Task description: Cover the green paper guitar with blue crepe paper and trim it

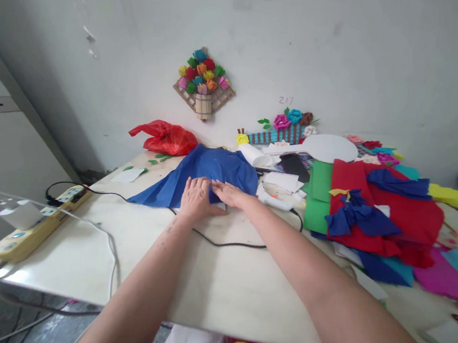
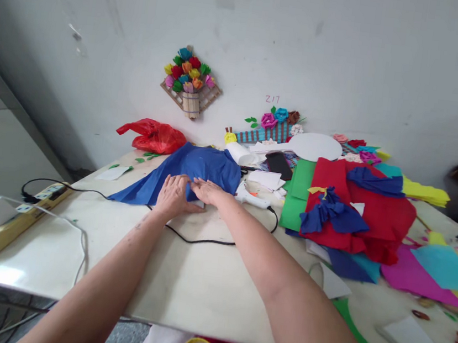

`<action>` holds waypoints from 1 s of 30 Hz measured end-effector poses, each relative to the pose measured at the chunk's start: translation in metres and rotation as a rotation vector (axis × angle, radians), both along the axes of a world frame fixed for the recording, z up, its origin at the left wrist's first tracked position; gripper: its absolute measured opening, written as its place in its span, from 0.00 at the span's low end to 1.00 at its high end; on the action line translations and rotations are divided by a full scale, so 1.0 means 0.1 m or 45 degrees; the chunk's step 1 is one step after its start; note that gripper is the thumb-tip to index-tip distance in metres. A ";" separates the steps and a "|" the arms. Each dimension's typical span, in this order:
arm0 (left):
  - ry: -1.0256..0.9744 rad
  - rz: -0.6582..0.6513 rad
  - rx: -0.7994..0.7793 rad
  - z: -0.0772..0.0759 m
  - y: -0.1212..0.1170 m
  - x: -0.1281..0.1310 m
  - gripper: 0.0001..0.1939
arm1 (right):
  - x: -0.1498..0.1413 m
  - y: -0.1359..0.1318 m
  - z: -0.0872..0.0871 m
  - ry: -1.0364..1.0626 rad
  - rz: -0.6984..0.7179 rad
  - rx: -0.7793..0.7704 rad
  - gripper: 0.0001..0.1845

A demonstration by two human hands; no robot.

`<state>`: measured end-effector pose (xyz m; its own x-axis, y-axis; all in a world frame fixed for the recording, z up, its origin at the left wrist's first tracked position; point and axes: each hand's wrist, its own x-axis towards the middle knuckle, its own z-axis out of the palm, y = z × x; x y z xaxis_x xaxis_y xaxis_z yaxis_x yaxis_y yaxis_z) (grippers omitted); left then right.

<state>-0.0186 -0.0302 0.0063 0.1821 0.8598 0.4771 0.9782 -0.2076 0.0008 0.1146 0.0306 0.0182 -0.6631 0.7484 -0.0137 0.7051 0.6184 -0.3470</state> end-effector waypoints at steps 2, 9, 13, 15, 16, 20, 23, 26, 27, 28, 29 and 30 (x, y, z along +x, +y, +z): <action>0.013 -0.041 -0.059 -0.03 0.03 -0.03 0.49 | 0.02 -0.06 0.00 -0.017 0.035 0.053 0.28; 0.096 -0.167 -0.355 -0.07 0.12 -0.08 0.48 | 0.13 -0.21 0.06 -0.140 0.188 0.204 0.26; 0.083 -0.169 -0.400 -0.02 0.13 -0.07 0.48 | 0.27 -0.26 0.15 -0.212 0.126 0.350 0.26; 0.098 -0.182 -0.404 -0.01 0.13 -0.06 0.47 | 0.33 -0.27 0.16 -0.274 0.080 0.501 0.26; 0.111 -0.188 -0.401 0.00 0.13 -0.06 0.47 | 0.36 -0.27 0.16 -0.309 0.050 0.561 0.25; 0.170 -0.162 -0.358 0.01 0.12 -0.01 0.46 | 0.41 -0.26 0.14 -0.370 -0.046 0.685 0.17; 0.201 -0.133 -0.297 0.01 0.11 0.05 0.43 | 0.40 -0.25 0.15 -0.356 -0.048 0.735 0.15; 0.238 -0.114 -0.246 0.03 0.12 0.10 0.41 | 0.38 -0.26 0.21 -0.340 -0.093 0.728 0.16; 0.256 -0.112 -0.243 0.04 0.13 0.12 0.41 | 0.38 -0.27 0.23 -0.338 -0.125 0.703 0.15; 0.277 -0.113 -0.248 0.06 0.14 0.12 0.41 | 0.39 -0.27 0.25 -0.344 -0.162 0.663 0.15; 0.298 -0.119 -0.259 0.08 0.15 0.13 0.42 | 0.40 -0.28 0.28 -0.358 -0.199 0.611 0.15; 0.318 -0.129 -0.272 0.11 0.16 0.13 0.42 | 0.41 -0.28 0.30 -0.379 -0.229 0.556 0.16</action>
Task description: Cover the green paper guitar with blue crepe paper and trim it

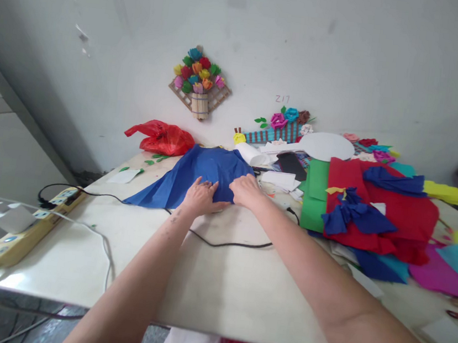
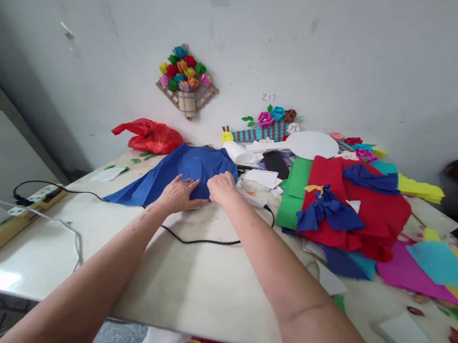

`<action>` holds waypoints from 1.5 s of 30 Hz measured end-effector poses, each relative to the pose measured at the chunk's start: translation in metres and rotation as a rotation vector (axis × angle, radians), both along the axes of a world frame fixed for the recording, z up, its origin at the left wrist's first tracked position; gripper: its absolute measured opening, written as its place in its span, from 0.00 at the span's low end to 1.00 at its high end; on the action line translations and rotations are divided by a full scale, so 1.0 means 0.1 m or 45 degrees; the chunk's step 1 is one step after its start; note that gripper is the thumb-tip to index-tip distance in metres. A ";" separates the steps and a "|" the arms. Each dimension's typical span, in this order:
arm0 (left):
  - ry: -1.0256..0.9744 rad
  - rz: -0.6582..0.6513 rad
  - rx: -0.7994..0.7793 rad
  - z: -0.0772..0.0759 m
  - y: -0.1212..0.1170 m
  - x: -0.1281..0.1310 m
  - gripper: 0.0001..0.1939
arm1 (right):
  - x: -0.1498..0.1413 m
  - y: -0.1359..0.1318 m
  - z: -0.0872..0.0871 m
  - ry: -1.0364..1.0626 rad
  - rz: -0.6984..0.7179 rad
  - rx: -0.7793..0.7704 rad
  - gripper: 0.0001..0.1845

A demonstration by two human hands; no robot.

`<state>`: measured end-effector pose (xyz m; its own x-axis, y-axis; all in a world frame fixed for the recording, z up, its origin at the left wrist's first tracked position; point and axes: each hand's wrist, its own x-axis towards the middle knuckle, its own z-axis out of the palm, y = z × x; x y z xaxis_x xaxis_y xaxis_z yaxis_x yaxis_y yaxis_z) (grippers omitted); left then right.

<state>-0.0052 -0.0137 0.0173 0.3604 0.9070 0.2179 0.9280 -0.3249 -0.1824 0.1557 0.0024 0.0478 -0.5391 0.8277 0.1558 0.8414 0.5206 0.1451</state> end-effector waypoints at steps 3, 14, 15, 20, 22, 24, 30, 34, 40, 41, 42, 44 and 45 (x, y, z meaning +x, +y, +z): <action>0.041 -0.004 -0.043 0.10 0.04 0.02 0.38 | 0.05 -0.01 0.04 -0.089 -0.063 -0.117 0.21; 0.057 0.241 -0.014 0.11 0.15 0.12 0.24 | 0.14 0.01 0.00 -0.156 0.137 0.058 0.14; 0.044 0.249 -0.013 0.09 0.15 0.12 0.24 | 0.15 0.02 -0.01 -0.149 0.140 0.062 0.14; -0.033 0.261 0.013 0.03 0.11 0.11 0.25 | 0.16 0.07 -0.06 -0.193 0.167 0.064 0.16; -0.075 0.266 0.026 0.02 0.09 0.11 0.25 | 0.15 0.06 -0.05 -0.235 0.161 0.042 0.17; -0.126 0.288 0.019 0.00 0.09 0.11 0.25 | 0.13 0.05 -0.04 -0.268 0.140 0.014 0.17; -0.283 0.298 0.025 -0.06 0.10 0.09 0.26 | 0.14 0.07 -0.04 -0.159 0.109 0.055 0.14; -0.348 0.225 0.067 -0.08 0.10 0.07 0.23 | 0.19 0.12 -0.04 -0.020 0.123 0.154 0.17; -0.297 0.212 0.106 -0.11 0.13 0.08 0.20 | 0.21 0.17 -0.10 0.089 -0.025 0.141 0.20; -0.308 0.177 0.127 -0.11 0.14 0.08 0.20 | 0.21 0.18 -0.11 0.126 -0.045 0.153 0.20; -0.315 0.146 0.138 -0.12 0.14 0.08 0.22 | 0.21 0.19 -0.12 0.163 -0.058 0.170 0.20; -0.302 0.093 0.128 -0.12 0.15 0.07 0.25 | 0.21 0.21 -0.14 0.231 -0.061 0.201 0.19; -0.285 0.076 0.118 -0.12 0.16 0.07 0.25 | 0.21 0.22 -0.15 0.261 -0.059 0.210 0.19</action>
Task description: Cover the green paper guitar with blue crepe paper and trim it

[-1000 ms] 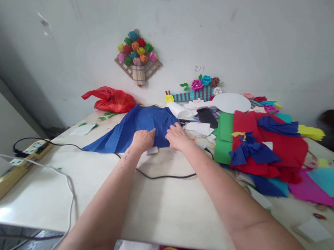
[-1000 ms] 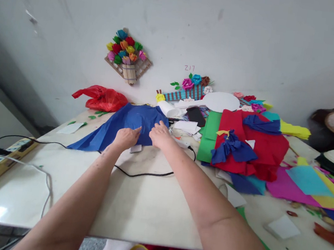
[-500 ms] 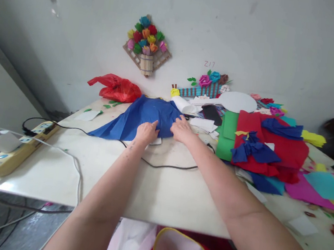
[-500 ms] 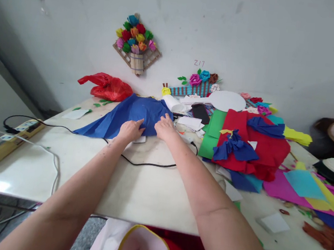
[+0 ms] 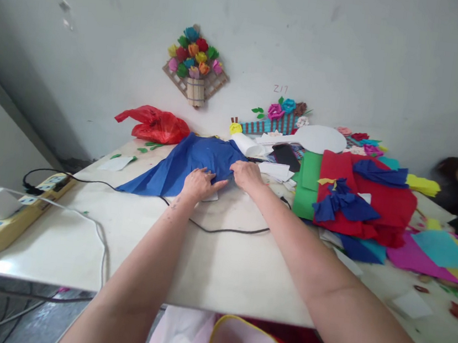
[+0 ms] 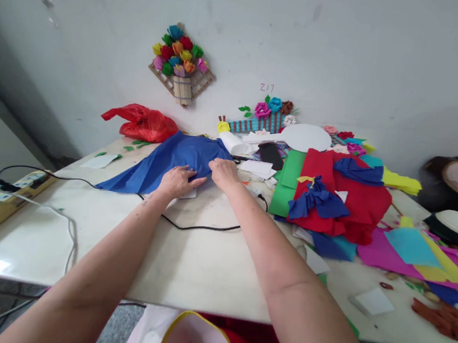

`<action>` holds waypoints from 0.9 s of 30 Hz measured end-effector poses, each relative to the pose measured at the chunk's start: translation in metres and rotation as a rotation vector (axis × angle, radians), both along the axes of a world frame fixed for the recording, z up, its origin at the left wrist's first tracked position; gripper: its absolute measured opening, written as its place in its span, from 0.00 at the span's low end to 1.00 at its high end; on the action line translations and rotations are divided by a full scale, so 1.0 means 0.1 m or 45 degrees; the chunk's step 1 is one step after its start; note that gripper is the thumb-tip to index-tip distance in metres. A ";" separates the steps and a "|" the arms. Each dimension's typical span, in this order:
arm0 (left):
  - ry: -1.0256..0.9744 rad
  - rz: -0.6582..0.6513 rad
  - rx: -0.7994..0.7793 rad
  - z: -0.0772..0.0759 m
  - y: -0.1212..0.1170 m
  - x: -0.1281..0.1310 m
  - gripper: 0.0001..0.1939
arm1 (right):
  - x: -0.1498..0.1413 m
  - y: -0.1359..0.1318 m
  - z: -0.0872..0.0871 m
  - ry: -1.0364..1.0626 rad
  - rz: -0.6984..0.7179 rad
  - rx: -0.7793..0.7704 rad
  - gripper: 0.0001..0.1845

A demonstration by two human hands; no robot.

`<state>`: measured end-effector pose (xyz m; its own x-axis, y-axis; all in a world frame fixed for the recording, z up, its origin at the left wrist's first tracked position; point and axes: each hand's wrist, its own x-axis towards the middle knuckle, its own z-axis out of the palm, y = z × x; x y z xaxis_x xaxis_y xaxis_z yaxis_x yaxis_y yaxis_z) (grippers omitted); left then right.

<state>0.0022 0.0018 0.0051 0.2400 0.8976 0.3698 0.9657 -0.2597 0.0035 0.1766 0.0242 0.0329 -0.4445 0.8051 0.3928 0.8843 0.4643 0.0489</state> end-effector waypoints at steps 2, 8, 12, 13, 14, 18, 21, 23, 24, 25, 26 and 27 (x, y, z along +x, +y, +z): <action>0.034 -0.012 -0.015 0.00 0.00 0.00 0.25 | 0.00 0.01 0.00 0.050 0.005 0.005 0.19; -0.029 0.146 -0.070 0.01 0.01 0.04 0.20 | 0.01 0.03 0.03 0.263 0.073 0.030 0.18; -0.073 0.233 -0.067 0.04 0.00 0.04 0.21 | 0.02 0.09 0.04 0.458 0.171 0.034 0.16; -0.080 0.241 -0.070 0.05 0.00 0.03 0.21 | 0.03 0.11 0.04 0.499 0.188 0.032 0.15; -0.083 0.245 -0.071 0.05 0.00 0.02 0.22 | 0.04 0.13 0.03 0.540 0.201 0.031 0.15; -0.036 0.225 -0.049 0.04 0.00 -0.01 0.23 | 0.07 0.23 0.00 0.713 0.267 0.025 0.15; 0.033 0.108 -0.002 0.04 0.00 -0.04 0.27 | 0.07 0.25 0.00 0.848 0.343 -0.017 0.17; 0.060 0.009 0.018 0.04 0.00 -0.05 0.30 | 0.07 0.24 0.02 0.939 0.397 -0.091 0.16; 0.064 -0.037 0.024 0.04 0.00 -0.06 0.31 | 0.08 0.23 0.02 0.992 0.428 -0.144 0.16; 0.064 -0.087 0.030 0.04 0.00 -0.06 0.31 | 0.08 0.22 0.03 1.052 0.458 -0.204 0.17; 0.064 -0.139 0.041 0.05 0.00 -0.06 0.31 | 0.09 0.22 0.03 1.117 0.486 -0.272 0.18; 0.071 -0.193 0.052 0.05 0.00 -0.07 0.30 | 0.09 0.22 0.02 1.186 0.506 -0.345 0.21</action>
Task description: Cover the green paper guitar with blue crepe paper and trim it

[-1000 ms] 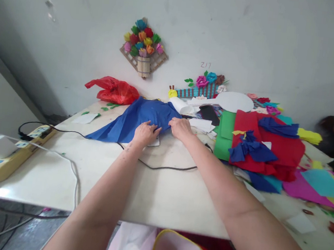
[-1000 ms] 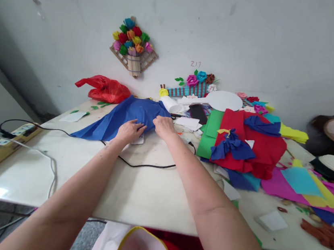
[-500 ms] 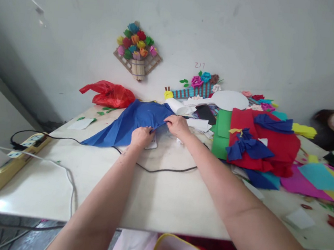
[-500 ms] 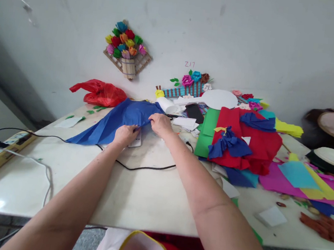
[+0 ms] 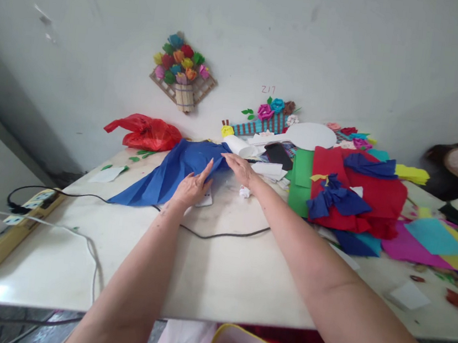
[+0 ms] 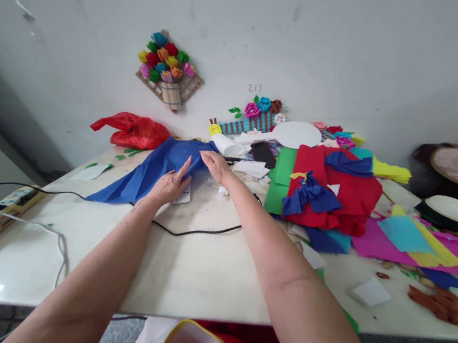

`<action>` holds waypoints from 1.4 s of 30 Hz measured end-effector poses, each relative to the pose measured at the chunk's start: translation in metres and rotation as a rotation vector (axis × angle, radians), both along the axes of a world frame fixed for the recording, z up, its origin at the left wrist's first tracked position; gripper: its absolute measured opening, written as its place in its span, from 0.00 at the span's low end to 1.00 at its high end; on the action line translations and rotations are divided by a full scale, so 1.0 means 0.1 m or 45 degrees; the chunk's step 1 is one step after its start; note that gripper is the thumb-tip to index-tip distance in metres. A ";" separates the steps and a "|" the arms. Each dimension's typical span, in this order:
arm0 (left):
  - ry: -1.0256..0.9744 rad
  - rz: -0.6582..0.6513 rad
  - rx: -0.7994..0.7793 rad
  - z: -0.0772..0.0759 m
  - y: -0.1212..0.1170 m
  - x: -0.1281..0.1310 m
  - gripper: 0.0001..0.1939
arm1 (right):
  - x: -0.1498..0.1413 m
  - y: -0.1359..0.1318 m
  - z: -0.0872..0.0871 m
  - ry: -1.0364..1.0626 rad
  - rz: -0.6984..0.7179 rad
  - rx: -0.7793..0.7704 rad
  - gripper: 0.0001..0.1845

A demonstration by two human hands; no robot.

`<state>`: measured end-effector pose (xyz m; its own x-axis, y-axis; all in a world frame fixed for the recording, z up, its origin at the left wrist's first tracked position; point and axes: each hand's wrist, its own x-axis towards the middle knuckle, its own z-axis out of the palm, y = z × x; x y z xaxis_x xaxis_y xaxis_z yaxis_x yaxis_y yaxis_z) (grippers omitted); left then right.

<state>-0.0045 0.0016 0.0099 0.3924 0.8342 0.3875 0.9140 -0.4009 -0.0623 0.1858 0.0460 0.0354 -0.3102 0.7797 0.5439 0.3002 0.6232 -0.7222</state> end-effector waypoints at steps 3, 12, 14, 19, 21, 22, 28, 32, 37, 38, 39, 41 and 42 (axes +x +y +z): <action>0.075 -0.101 0.010 0.02 -0.01 0.01 0.28 | 0.01 0.02 -0.03 0.167 0.085 -0.193 0.30; 0.263 0.037 -0.139 0.00 0.02 0.02 0.23 | 0.01 -0.02 0.05 0.197 0.202 -0.342 0.31; 0.201 0.083 -0.124 -0.03 0.05 0.01 0.24 | 0.03 -0.06 0.14 0.034 0.104 -0.244 0.24; 0.021 0.261 -0.125 -0.03 0.09 -0.01 0.25 | 0.24 -0.21 0.50 -0.605 -0.562 -0.032 0.12; -0.025 0.305 -0.127 -0.02 0.08 -0.01 0.25 | 0.36 -0.28 0.65 -0.927 -0.673 -0.159 0.10; -0.043 0.313 -0.126 -0.01 0.08 -0.01 0.26 | 0.41 -0.31 0.71 -1.091 -0.667 -0.264 0.09; -0.097 0.305 -0.092 0.01 0.09 -0.01 0.29 | 0.54 -0.35 0.75 -1.503 -0.539 -0.659 0.13; -0.102 0.310 -0.075 0.01 0.10 -0.02 0.31 | 0.48 -0.32 0.60 -1.599 -0.409 -0.705 0.17; -0.112 0.298 -0.061 0.01 0.12 -0.02 0.32 | 0.41 -0.25 0.43 -1.664 -0.374 -0.549 0.18; -0.107 0.294 -0.062 0.01 0.12 -0.02 0.32 | 0.41 -0.24 0.41 -1.671 -0.375 -0.525 0.18; -0.100 0.293 -0.062 0.01 0.11 -0.01 0.32 | 0.40 -0.23 0.39 -1.676 -0.376 -0.507 0.18; -0.096 0.307 -0.057 0.01 0.11 -0.01 0.31 | 0.40 -0.22 0.38 -1.661 -0.365 -0.485 0.17; -0.097 0.320 -0.054 0.01 0.10 -0.01 0.31 | 0.40 -0.22 0.38 -1.642 -0.361 -0.492 0.17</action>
